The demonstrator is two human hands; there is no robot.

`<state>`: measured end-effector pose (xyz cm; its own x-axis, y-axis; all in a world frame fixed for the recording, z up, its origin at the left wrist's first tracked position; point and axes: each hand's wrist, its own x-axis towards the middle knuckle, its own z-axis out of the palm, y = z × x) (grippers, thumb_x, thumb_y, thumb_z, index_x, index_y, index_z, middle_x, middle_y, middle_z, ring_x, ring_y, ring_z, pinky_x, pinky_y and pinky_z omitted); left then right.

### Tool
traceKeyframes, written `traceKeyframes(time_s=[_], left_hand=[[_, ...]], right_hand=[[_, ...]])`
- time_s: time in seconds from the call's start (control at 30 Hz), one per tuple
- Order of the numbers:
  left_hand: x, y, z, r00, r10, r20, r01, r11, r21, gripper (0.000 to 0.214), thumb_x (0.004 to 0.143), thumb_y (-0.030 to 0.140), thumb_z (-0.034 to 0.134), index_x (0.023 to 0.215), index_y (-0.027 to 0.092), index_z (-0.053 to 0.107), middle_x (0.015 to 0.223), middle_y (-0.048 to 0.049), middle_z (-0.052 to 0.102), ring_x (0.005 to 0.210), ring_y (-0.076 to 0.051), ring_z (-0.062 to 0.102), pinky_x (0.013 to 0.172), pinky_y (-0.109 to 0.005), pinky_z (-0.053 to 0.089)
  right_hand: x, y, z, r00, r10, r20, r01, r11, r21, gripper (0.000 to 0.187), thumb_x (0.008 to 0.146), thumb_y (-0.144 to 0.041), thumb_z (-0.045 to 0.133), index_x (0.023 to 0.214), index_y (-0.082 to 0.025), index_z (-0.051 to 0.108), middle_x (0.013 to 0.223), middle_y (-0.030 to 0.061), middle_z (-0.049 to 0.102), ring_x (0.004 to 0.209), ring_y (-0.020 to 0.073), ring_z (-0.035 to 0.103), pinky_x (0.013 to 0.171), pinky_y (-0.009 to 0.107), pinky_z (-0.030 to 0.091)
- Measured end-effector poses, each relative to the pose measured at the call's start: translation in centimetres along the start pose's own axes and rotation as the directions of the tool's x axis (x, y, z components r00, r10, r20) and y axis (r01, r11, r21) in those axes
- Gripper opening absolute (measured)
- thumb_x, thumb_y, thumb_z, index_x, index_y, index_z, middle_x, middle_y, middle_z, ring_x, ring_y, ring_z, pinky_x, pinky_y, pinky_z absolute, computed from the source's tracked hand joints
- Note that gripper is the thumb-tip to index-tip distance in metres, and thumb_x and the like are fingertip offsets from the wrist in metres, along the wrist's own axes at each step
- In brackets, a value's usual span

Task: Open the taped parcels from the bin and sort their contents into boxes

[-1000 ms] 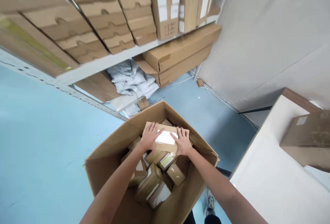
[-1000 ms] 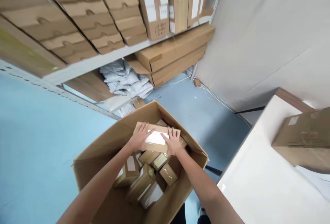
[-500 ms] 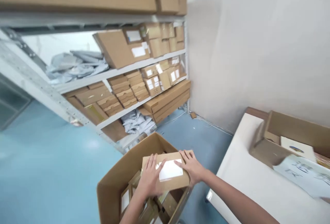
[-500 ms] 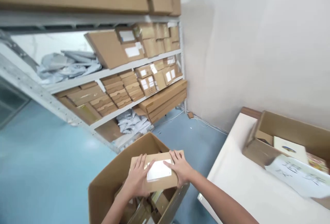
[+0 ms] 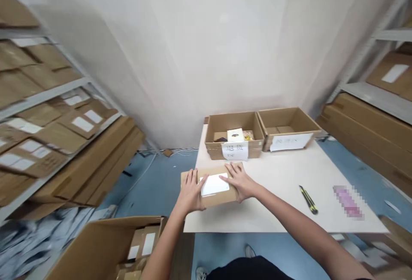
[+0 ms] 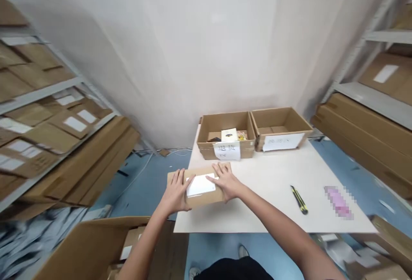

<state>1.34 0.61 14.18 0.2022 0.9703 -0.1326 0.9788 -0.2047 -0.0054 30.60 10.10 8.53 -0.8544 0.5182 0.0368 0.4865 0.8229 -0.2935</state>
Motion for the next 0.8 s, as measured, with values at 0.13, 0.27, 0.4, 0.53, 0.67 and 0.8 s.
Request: traceKeyframes(time_s=[0.13,0.27,0.4,0.53,0.67,0.8], left_hand=[[9.1,6.2,1.2,0.98,0.194,0.049,-0.191,0.98,-0.045,0.146,0.039,0.057,0.096,0.167,0.029,0.03,0.177,-0.017,0.013,0.16,-0.052,0.007,0.129,-0.062,0.011],[14.3,10.5,5.5,0.953,0.247,0.174,-0.234,0.968,-0.091,0.135,0.057,0.062,0.088,0.169,0.027,0.021,0.177,-0.0174,0.013,0.162,-0.045,0.007,0.129,-0.06,0.012],[15.6,11.9,10.6,0.918,0.211,0.336,-0.167,0.974,-0.153,0.099,0.087,0.053,0.067,0.17,0.033,0.016,0.179,-0.0095,0.006,0.164,-0.038,0.005,0.127,-0.059,0.023],[14.5,11.4,13.0,0.941,0.202,0.271,-0.153,0.97,-0.19,0.084,0.096,0.05,0.058,0.169,0.035,0.019,0.179,-0.0052,0.004,0.164,-0.035,-0.001,0.127,-0.057,0.025],[13.5,12.0,14.0,0.976,0.162,0.143,-0.143,0.98,-0.14,0.075,0.097,0.042,0.058,0.167,0.035,0.03,0.178,-0.0075,0.017,0.164,-0.039,0.008,0.124,-0.067,0.025],[12.7,15.8,15.1,0.994,0.093,-0.05,-0.099,0.985,-0.142,0.065,0.1,0.042,0.053,0.161,0.02,0.045,0.163,-0.0204,0.046,0.155,-0.041,0.033,0.124,-0.062,0.03]], right_hand=[[-7.0,6.0,-1.3,0.977,0.213,0.03,-0.212,0.976,-0.046,0.135,0.055,-0.039,0.095,0.169,-0.035,0.022,0.177,0.0174,-0.005,0.158,0.0544,-0.001,0.12,0.07,0.002],[-10.7,10.5,0.7,0.869,0.461,0.179,-0.461,0.886,-0.04,0.13,0.056,-0.029,0.095,0.168,-0.036,0.027,0.177,0.0174,0.006,0.16,0.0496,0.005,0.122,0.069,0.003],[-12.9,12.6,4.5,0.73,0.61,0.308,-0.642,0.767,0.003,0.117,0.067,-0.019,0.087,0.167,-0.037,0.029,0.177,0.014,0.015,0.162,0.0403,0.013,0.125,0.064,0.011],[-14.0,11.4,7.4,0.731,0.653,0.196,-0.673,0.738,0.048,0.097,0.08,-0.021,0.076,0.166,-0.037,0.032,0.177,0.0094,0.014,0.164,0.0359,0.007,0.125,0.066,0.009],[-13.8,10.1,8.3,0.7,0.702,0.133,-0.712,0.7,0.052,0.087,0.085,-0.021,0.07,0.164,-0.035,0.037,0.177,0.0074,0.015,0.164,0.034,0.006,0.127,0.065,0.008],[-13.0,10.0,7.9,0.676,0.731,0.098,-0.736,0.675,0.045,0.085,0.084,-0.021,0.072,0.162,-0.033,0.041,0.177,0.0073,0.016,0.164,0.0336,0.009,0.128,0.063,0.007]])
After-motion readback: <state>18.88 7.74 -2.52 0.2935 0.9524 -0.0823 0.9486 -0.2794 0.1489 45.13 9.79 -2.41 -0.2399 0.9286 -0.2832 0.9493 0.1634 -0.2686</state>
